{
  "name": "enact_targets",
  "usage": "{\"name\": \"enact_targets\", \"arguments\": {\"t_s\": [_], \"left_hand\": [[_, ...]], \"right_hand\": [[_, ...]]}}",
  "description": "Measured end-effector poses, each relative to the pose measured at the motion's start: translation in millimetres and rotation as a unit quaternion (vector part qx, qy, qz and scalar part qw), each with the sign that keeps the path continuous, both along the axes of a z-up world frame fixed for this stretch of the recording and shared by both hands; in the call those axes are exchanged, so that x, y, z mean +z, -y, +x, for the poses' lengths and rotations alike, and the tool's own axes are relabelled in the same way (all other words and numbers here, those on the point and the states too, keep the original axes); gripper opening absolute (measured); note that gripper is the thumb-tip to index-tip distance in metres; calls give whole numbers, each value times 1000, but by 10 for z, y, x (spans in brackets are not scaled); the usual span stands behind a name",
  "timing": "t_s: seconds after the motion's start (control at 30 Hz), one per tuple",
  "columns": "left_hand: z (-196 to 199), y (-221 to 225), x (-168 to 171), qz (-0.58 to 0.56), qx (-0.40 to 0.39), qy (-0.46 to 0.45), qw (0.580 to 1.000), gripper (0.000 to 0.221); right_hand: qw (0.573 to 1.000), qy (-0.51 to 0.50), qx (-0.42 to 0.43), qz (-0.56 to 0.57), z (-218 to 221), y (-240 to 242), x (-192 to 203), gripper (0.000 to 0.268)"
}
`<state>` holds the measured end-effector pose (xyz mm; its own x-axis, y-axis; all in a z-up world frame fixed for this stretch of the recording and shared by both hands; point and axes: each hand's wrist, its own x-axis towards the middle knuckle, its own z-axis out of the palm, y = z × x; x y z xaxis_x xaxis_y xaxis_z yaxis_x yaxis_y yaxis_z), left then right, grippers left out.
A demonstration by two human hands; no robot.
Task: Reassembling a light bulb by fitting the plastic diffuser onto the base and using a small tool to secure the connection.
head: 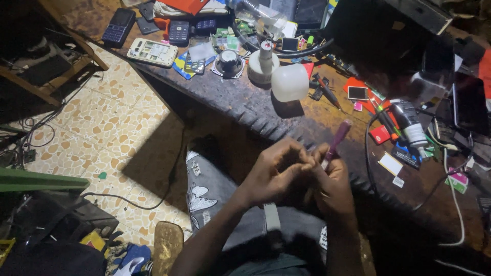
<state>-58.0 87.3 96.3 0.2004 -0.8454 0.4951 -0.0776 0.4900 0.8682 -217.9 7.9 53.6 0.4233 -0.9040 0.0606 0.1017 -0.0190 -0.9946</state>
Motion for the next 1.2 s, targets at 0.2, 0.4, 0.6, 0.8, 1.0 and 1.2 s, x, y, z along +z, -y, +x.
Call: {"name": "enact_targets", "arguments": {"t_s": [0.2,0.4,0.6,0.8,1.0,1.2], "left_hand": [[-14,-7,-28,-42,-37,-17,998,7],[-15,-39,7,-33,-44,-34,998,10],[-19,-221,296,3,3,100,995,9],[-105,-427,390,-46,-50,51,996,12],[-119,-448,383,-10,-47,-3,999,15],[-53,-458,479,-2,3,96,995,15]], "right_hand": [[980,156,72,103,80,-243,422,22],[1000,-25,-11,7,-6,-266,459,29],[992,-59,-110,-12,-49,-412,346,14],[976,163,114,90,-143,-562,599,26],[980,130,115,100,-84,-586,684,36],[996,30,-14,-77,-125,-473,334,12]]}}
